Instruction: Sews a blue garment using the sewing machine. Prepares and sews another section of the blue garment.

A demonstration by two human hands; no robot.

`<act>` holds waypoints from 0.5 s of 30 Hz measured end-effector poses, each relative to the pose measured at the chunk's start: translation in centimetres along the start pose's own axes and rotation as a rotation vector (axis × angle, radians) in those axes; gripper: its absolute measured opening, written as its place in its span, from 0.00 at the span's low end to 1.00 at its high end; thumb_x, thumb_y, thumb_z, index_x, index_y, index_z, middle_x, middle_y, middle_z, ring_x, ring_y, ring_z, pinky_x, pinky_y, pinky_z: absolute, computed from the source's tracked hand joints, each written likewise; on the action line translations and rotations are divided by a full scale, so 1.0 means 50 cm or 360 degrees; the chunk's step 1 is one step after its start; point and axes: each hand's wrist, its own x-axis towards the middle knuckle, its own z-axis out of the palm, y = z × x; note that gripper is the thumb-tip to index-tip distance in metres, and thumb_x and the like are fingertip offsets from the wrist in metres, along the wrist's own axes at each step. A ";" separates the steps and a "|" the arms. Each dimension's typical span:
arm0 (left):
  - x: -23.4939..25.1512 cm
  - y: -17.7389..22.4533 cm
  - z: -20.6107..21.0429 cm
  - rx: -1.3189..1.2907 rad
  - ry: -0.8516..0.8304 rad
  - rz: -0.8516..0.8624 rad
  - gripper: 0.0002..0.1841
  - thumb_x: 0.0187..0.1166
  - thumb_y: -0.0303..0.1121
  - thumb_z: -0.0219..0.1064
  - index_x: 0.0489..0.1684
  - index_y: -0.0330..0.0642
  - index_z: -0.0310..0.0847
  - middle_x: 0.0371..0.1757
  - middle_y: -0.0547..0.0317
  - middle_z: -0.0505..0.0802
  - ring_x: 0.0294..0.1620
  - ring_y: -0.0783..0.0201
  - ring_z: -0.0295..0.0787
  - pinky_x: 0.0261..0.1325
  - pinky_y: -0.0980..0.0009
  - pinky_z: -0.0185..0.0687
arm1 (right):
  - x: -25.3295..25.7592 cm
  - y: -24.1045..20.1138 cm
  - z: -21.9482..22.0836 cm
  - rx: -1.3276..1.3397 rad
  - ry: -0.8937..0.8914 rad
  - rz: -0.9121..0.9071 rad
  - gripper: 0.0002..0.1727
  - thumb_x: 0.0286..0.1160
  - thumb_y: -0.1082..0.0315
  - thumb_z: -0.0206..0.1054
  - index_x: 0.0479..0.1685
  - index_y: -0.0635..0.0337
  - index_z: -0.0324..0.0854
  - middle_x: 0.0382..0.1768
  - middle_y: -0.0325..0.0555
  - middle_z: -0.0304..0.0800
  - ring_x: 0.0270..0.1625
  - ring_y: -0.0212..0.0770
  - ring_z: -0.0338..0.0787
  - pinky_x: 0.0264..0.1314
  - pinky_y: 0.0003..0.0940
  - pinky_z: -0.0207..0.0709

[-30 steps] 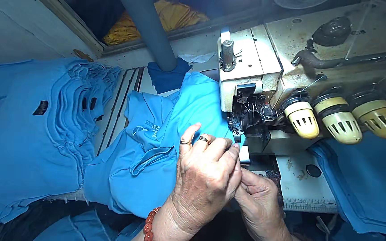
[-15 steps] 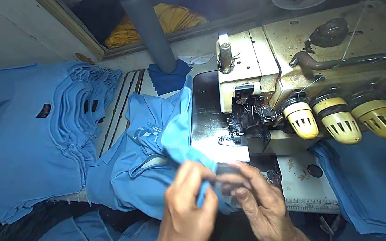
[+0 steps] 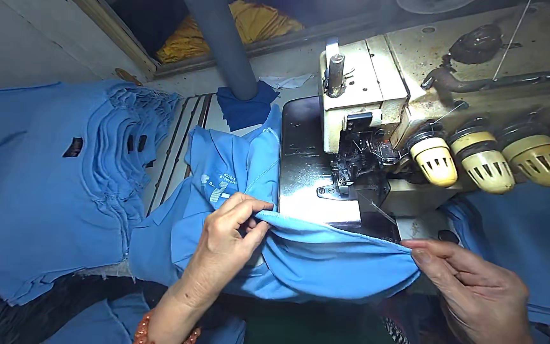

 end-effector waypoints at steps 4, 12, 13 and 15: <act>0.014 -0.016 -0.037 -0.0218 -0.0217 -0.0034 0.08 0.66 0.33 0.76 0.41 0.48 0.94 0.40 0.72 0.91 0.34 0.81 0.85 0.35 0.87 0.82 | -0.001 0.001 -0.002 0.0062 -0.0030 0.0053 0.10 0.81 0.64 0.69 0.53 0.52 0.93 0.38 0.30 0.98 0.38 0.23 0.94 0.44 0.16 0.87; 0.019 0.002 -0.033 -0.0334 -0.0265 0.0103 0.02 0.71 0.33 0.74 0.31 0.48 0.91 0.37 0.71 0.92 0.34 0.79 0.87 0.36 0.84 0.87 | 0.015 -0.021 -0.028 -0.0062 0.0187 -0.0286 0.10 0.85 0.64 0.65 0.54 0.45 0.91 0.45 0.34 0.99 0.50 0.36 0.98 0.57 0.32 0.93; 0.021 0.006 -0.027 -0.0324 -0.0252 0.0121 0.02 0.72 0.33 0.74 0.31 0.48 0.91 0.38 0.71 0.92 0.34 0.79 0.87 0.37 0.85 0.86 | 0.019 -0.024 -0.030 -0.0090 0.0216 -0.0335 0.10 0.86 0.64 0.64 0.54 0.45 0.91 0.46 0.34 0.99 0.52 0.36 0.98 0.59 0.32 0.93; 0.027 0.011 -0.022 -0.0312 -0.0214 0.0146 0.02 0.72 0.33 0.73 0.32 0.47 0.91 0.37 0.70 0.92 0.35 0.80 0.87 0.38 0.85 0.86 | 0.027 -0.027 -0.030 -0.0175 0.0269 -0.0446 0.10 0.86 0.64 0.64 0.55 0.46 0.91 0.48 0.33 0.99 0.55 0.36 0.97 0.61 0.30 0.91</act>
